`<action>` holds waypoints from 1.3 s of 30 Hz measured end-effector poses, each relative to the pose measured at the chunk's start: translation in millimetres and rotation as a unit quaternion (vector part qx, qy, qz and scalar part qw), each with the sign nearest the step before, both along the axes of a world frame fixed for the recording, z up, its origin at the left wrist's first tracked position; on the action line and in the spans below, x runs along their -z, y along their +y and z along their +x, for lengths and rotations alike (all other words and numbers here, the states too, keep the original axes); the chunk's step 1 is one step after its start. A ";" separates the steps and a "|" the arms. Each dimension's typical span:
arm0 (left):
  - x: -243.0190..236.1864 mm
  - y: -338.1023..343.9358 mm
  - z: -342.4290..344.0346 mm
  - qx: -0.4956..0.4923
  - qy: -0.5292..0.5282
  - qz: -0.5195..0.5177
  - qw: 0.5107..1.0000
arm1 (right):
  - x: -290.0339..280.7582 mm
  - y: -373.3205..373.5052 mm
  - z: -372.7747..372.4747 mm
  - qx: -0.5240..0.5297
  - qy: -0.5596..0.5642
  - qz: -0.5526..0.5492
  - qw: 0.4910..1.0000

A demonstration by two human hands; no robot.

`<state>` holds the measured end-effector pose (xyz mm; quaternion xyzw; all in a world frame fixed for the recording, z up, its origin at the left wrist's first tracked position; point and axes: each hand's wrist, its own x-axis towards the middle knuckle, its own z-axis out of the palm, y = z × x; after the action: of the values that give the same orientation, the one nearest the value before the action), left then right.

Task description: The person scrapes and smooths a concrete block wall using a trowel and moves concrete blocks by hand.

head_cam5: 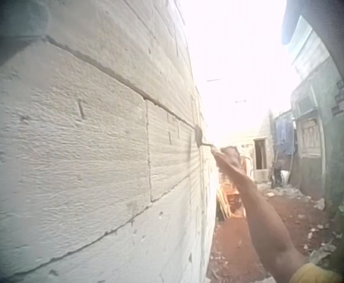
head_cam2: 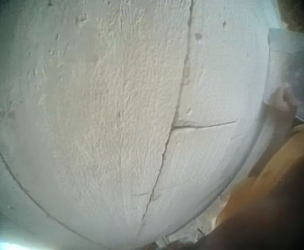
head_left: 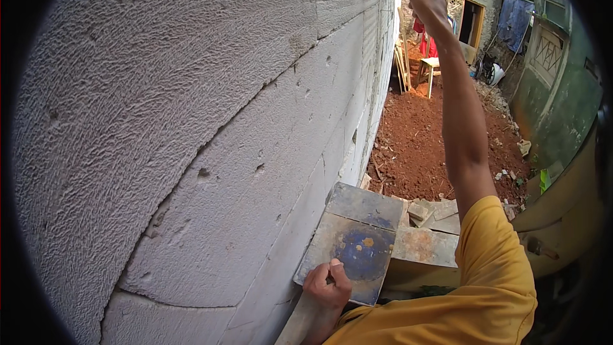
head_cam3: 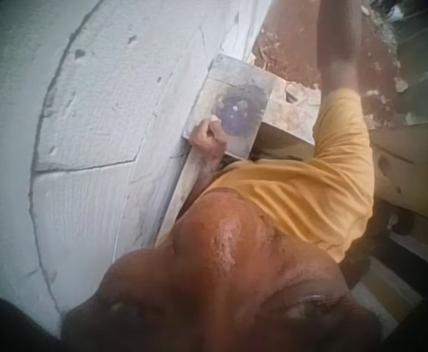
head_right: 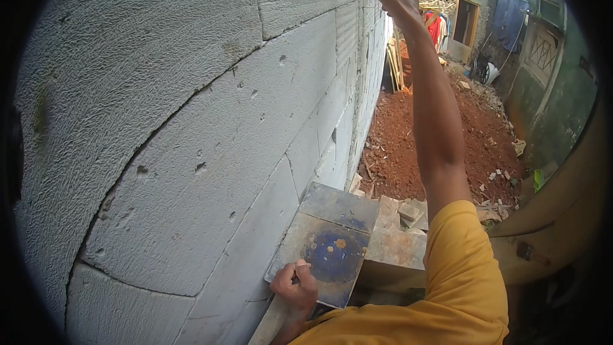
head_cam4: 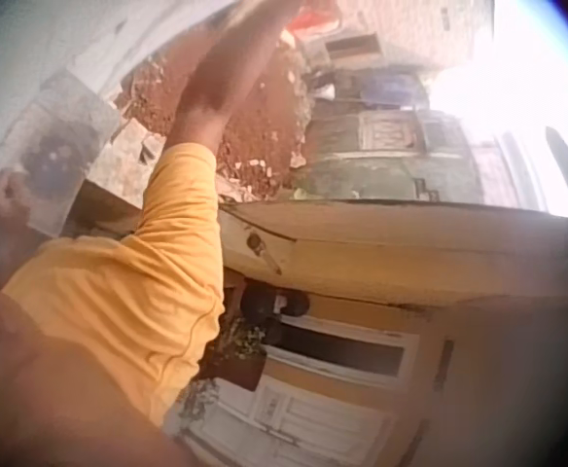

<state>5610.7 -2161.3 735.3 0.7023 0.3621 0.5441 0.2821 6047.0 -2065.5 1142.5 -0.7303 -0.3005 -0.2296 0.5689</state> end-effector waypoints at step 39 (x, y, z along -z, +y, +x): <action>-3.8 -0.1 -1.7 0.012 0.010 -0.003 1.000 | 46.8 -4.9 57.4 -0.180 0.104 0.062 0.976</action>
<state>5608.9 -2161.4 739.1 0.7111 0.3580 0.5329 0.2868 6104.4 -2070.5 1095.7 -0.6471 -0.3516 -0.0649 0.6734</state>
